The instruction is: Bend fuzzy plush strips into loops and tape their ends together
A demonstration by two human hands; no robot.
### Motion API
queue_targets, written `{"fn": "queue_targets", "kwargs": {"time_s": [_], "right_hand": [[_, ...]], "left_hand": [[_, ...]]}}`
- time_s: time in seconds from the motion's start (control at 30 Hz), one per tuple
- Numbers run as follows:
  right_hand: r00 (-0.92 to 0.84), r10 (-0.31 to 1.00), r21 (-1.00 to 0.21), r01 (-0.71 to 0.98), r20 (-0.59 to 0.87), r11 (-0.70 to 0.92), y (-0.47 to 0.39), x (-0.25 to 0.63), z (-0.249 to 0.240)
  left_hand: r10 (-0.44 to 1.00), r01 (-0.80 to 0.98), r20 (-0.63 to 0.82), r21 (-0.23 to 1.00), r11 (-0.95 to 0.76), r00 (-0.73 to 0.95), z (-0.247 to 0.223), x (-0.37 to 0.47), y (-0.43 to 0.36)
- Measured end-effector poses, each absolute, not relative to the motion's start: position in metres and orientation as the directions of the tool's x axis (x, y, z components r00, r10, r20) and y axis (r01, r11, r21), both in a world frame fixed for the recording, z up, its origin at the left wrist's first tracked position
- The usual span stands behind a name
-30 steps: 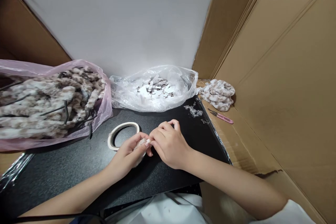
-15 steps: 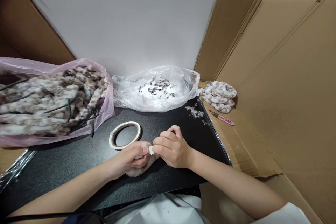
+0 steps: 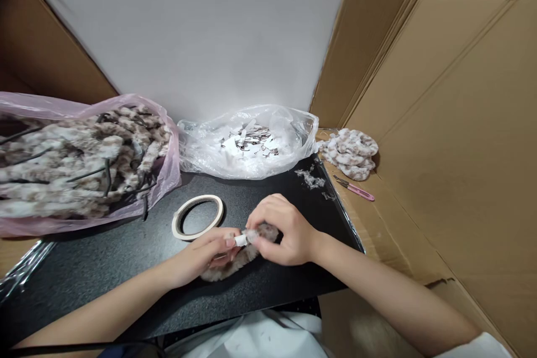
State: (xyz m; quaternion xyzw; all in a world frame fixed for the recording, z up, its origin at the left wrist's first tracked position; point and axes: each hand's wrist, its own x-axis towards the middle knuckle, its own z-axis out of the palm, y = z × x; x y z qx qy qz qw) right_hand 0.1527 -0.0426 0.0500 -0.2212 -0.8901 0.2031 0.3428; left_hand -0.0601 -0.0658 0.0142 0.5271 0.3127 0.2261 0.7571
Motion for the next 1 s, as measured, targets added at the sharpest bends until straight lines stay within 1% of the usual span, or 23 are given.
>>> {"fn": "queue_targets", "kwargs": {"time_s": [0.03, 0.07, 0.1, 0.17, 0.2, 0.27, 0.33, 0.37, 0.43, 0.5, 0.57, 0.67, 0.7, 0.77, 0.83, 0.9, 1.0], "right_hand": [[-0.694, 0.58, -0.581, 0.281, 0.426, 0.763, -0.041, 0.151, 0.055], [-0.74, 0.589, -0.605, 0.316, 0.325, 0.731, -0.04, 0.149, 0.058], [-0.788, 0.57, -0.592, 0.351, 0.231, 0.725, -0.039, 0.146, 0.059], [-0.857, 0.505, -0.507, 0.39, 0.105, 0.769, -0.037, 0.14, 0.058], [-0.873, 0.482, -0.452, 0.4, 0.079, 0.797, -0.036, 0.137, 0.056], [-0.884, 0.462, -0.366, 0.408, 0.071, 0.837, -0.035, 0.133, 0.052], [-0.89, 0.449, -0.359, 0.395, 0.077, 0.845, -0.034, 0.131, 0.05], [-0.891, 0.448, -0.39, 0.387, 0.076, 0.835, -0.034, 0.131, 0.049], [-0.886, 0.461, -0.493, 0.375, 0.061, 0.785, -0.033, 0.133, 0.049], [-0.875, 0.483, -0.589, 0.368, 0.042, 0.719, -0.031, 0.136, 0.05], [-0.868, 0.495, -0.663, 0.352, 0.033, 0.661, -0.03, 0.139, 0.049], [-0.873, 0.488, -0.749, 0.309, 0.021, 0.585, -0.028, 0.142, 0.048], [-0.875, 0.484, -0.789, 0.295, 0.003, 0.538, -0.028, 0.142, 0.048], [-0.876, 0.478, -0.866, 0.288, -0.066, 0.408, -0.028, 0.143, 0.048], [-0.868, 0.48, -0.902, 0.301, -0.124, 0.311, -0.03, 0.142, 0.049], [-0.859, 0.497, -0.902, 0.308, -0.126, 0.302, -0.031, 0.14, 0.048], [-0.842, 0.534, -0.908, 0.282, -0.079, 0.311, -0.033, 0.137, 0.046]], "left_hand": [[0.684, 0.014, -0.211, 0.959, 0.282, 0.698, 0.016, -0.061, -0.067], [0.693, 0.039, -0.187, 0.974, 0.224, 0.696, 0.017, -0.061, -0.069], [0.699, 0.056, -0.166, 0.982, 0.178, 0.696, 0.018, -0.062, -0.07], [0.703, 0.069, -0.153, 0.987, 0.147, 0.695, 0.019, -0.062, -0.072], [0.704, 0.073, -0.169, 0.984, 0.164, 0.69, 0.019, -0.063, -0.071], [0.71, 0.093, -0.217, 0.973, 0.209, 0.67, 0.018, -0.063, -0.069], [0.738, 0.12, -0.237, 0.97, 0.209, 0.632, 0.017, -0.064, -0.065], [0.757, 0.123, -0.231, 0.973, 0.197, 0.611, 0.018, -0.065, -0.063], [0.789, 0.096, -0.209, 0.977, 0.189, 0.578, 0.02, -0.067, -0.059], [0.794, 0.073, -0.194, 0.98, 0.187, 0.577, 0.023, -0.068, -0.058], [0.76, 0.086, -0.197, 0.979, 0.183, 0.619, 0.026, -0.07, -0.058], [0.685, 0.116, -0.243, 0.967, 0.227, 0.687, 0.028, -0.071, -0.06], [0.674, 0.124, -0.246, 0.966, 0.225, 0.697, 0.029, -0.071, -0.061], [0.679, 0.15, -0.215, 0.977, 0.154, 0.702, 0.031, -0.072, -0.062], [0.69, 0.184, -0.172, 0.981, 0.057, 0.703, 0.033, -0.073, -0.062], [0.696, 0.206, -0.152, 0.979, 0.006, 0.702, 0.034, -0.074, -0.062], [0.737, 0.217, -0.111, 0.975, -0.049, 0.666, 0.034, -0.074, -0.061]]}}
